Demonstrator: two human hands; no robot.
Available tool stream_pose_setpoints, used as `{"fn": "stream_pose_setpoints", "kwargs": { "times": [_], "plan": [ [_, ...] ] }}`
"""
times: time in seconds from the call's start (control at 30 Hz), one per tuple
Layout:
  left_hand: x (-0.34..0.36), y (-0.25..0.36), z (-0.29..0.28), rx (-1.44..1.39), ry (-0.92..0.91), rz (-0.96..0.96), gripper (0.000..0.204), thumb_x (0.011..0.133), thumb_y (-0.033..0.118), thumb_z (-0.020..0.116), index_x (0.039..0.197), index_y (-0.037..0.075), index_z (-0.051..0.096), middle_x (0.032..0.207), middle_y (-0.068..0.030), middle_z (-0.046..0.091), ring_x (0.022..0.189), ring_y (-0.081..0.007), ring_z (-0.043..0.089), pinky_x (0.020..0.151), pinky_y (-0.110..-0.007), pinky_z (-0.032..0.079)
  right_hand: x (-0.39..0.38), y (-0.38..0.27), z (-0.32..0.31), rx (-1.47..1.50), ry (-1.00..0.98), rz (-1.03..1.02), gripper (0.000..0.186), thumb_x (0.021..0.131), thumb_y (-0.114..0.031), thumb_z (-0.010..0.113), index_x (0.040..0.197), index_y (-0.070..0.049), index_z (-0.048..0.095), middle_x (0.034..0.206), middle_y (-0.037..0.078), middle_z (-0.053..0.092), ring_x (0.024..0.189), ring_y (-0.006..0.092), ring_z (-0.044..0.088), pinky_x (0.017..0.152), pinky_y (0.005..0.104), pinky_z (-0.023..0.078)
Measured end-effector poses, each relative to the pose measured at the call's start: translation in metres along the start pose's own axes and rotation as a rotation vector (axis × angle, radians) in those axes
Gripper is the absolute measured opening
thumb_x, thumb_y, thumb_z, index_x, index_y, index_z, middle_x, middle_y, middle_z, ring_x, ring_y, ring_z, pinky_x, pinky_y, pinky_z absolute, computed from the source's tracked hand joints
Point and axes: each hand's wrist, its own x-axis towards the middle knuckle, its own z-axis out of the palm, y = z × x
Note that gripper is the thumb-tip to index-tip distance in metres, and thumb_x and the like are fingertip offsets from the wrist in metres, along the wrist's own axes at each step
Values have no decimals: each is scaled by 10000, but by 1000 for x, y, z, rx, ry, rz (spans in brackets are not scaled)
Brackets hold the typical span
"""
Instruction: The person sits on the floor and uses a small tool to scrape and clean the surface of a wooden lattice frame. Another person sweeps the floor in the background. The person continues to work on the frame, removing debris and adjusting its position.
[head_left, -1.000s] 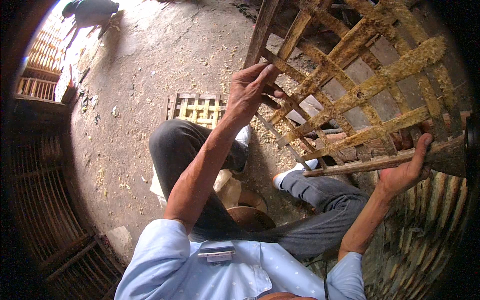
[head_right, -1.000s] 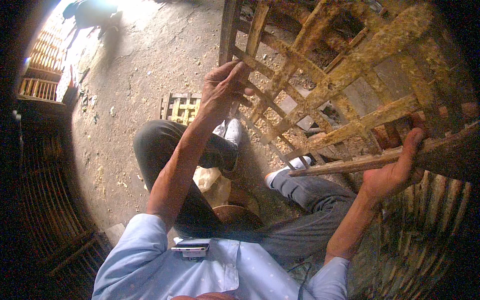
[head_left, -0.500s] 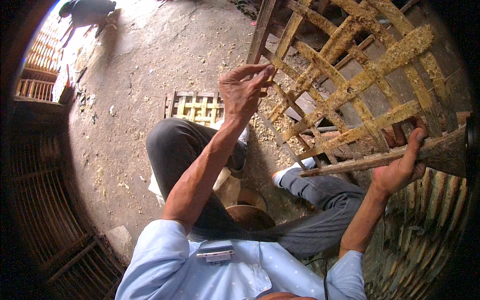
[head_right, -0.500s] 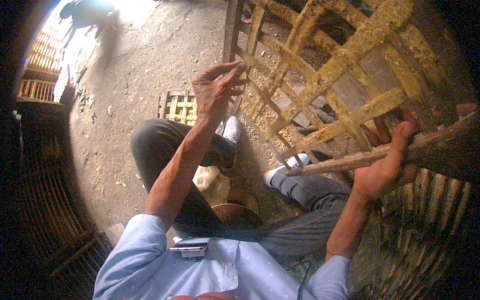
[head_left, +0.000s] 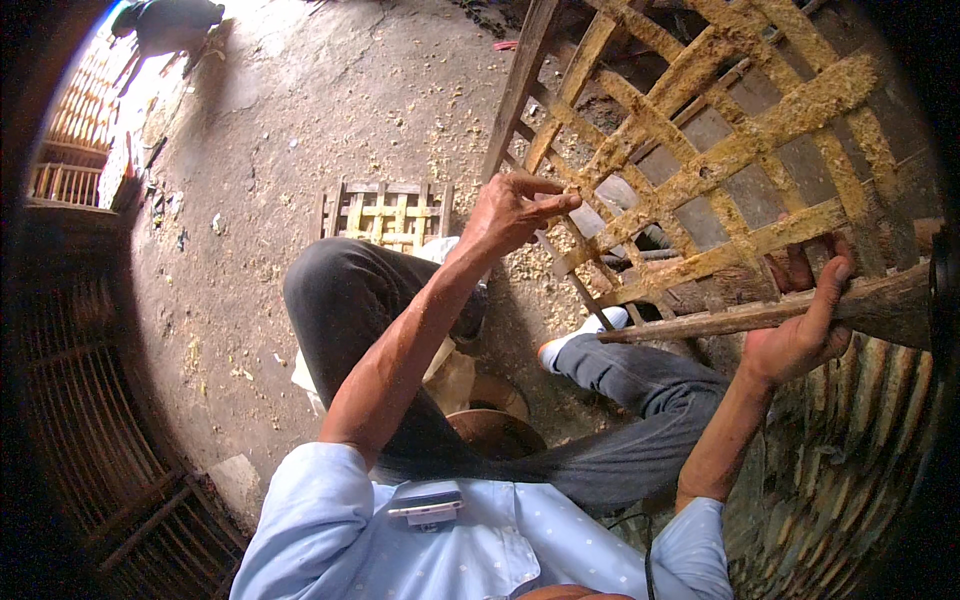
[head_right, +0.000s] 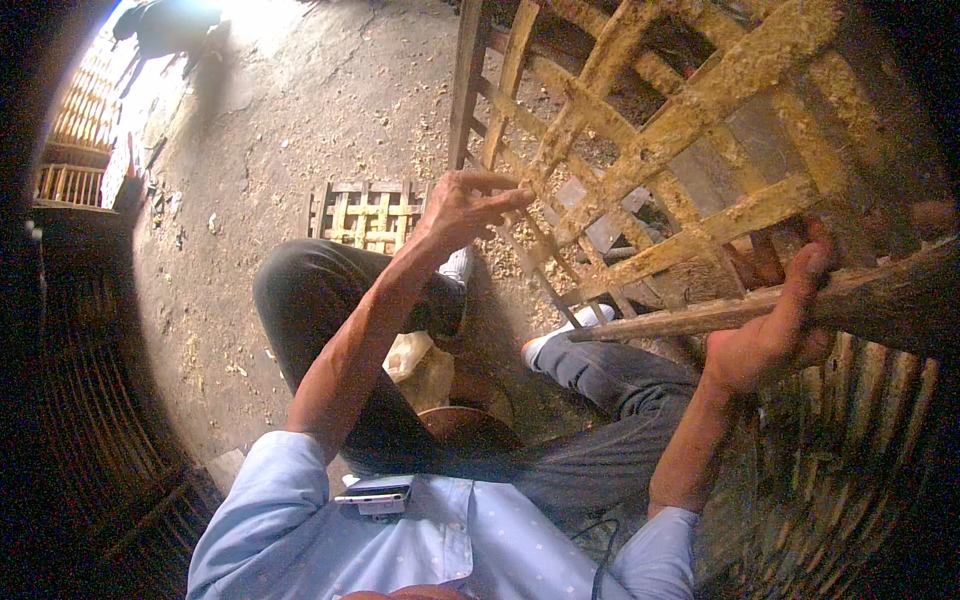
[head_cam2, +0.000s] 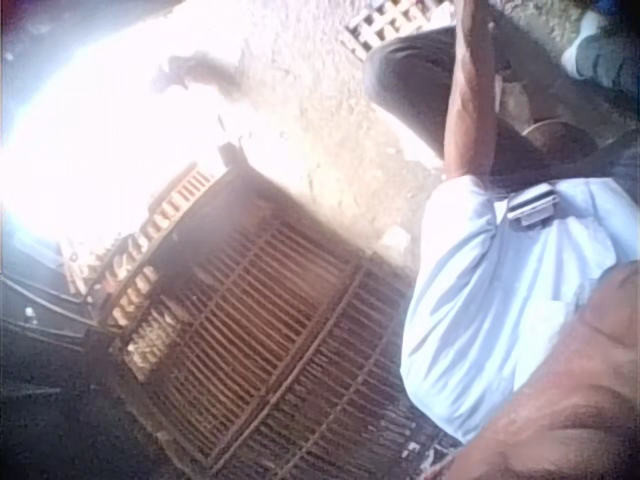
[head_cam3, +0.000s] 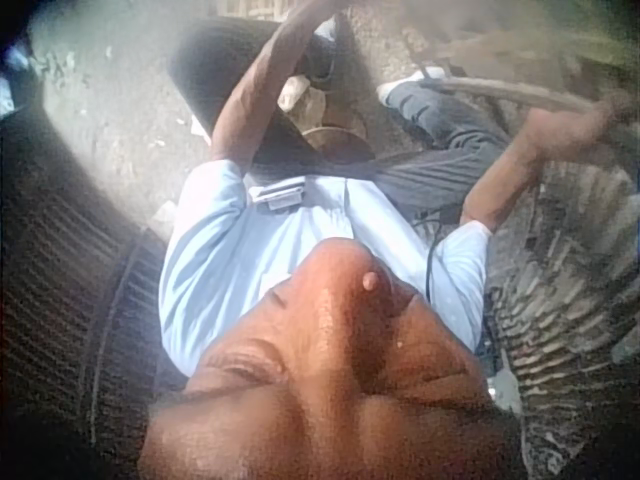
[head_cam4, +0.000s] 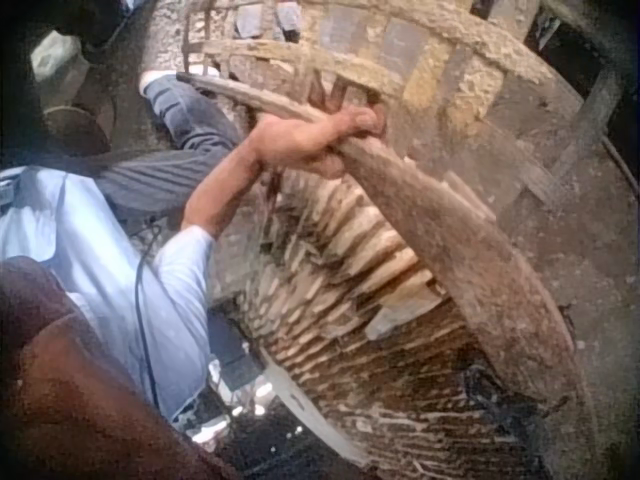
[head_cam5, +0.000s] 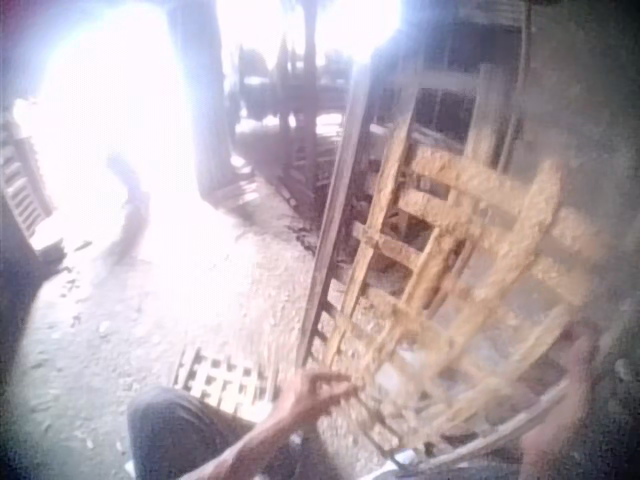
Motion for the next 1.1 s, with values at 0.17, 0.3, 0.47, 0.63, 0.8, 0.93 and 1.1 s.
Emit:
{"fn": "stream_pose_setpoints", "kwargs": {
  "times": [0.17, 0.3, 0.47, 0.63, 0.8, 0.93, 1.1],
  "plan": [
    [9, -13, 7, -482, 168, 22, 287, 931, 334, 681, 1003, 66, 754, 822, -78, 696, 687, -128, 648, 546, -285, 520, -3, -6, 3, 118, 22, 92, 434, 990, -305, 566, 1297, 2, 550, 1326, 108, 535, 1214, 200, 515, 1025, 393, 444],
    [11, -15, 2, -788, 379, -160, 326, 962, 194, 594, 1181, -46, 587, 1104, -152, 618, 785, -211, 676, 591, -370, 611, 1, 1, -1, 71, -1, 39, 454, 979, -319, 584, 1303, -4, 534, 1320, 108, 533, 1183, 235, 549, 958, 402, 495],
    [6, -19, 15, -928, 133, -184, 398, 963, 152, 564, 1256, -101, 470, 1174, -165, 548, 840, -250, 680, 613, -402, 635, -3, -3, 0, 67, -6, 74, 461, 967, -338, 602, 1288, -13, 536, 1316, 106, 530, 1164, 250, 563, 907, 403, 523],
    [8, -19, 19, -1053, 77, -147, 396, 973, 227, 615, 1259, -30, 521, 1037, -75, 602, 809, -151, 671, 580, -292, 621, -2, -6, 3, 28, 6, 63, 523, 956, -361, 613, 1341, -22, 507, 1347, 116, 519, 1189, 244, 542, 975, 407, 478],
    [3, -15, 15, -1079, 108, 1, 418, 947, 344, 642, 1253, 66, 586, 1105, -44, 663, 649, -59, 618, 499, -223, 580, 3, -7, 2, 113, 108, 105, 608, 943, -397, 616, 1396, -18, 470, 1420, 124, 476, 1264, 249, 489, 1081, 411, 384],
    [3, -10, 9, -1150, 99, 32, 562, 947, 487, 574, 1315, 65, 532, 1159, -70, 662, 554, -53, 577, 444, -200, 526, 3, -6, 0, 186, 108, 95, 607, 943, -393, 613, 1399, -20, 466, 1436, 119, 466, 1282, 259, 480, 1081, 417, 386],
    [9, -15, 7, -1166, 66, 42, 578, 969, 493, 542, 1345, 57, 496, 1182, -73, 656, 665, -46, 601, 486, -197, 521, 0, -16, 6, 209, 22, 107, 591, 957, -390, 591, 1409, -34, 451, 1427, 111, 470, 1284, 258, 479, 1078, 420, 394]
  ]
}}
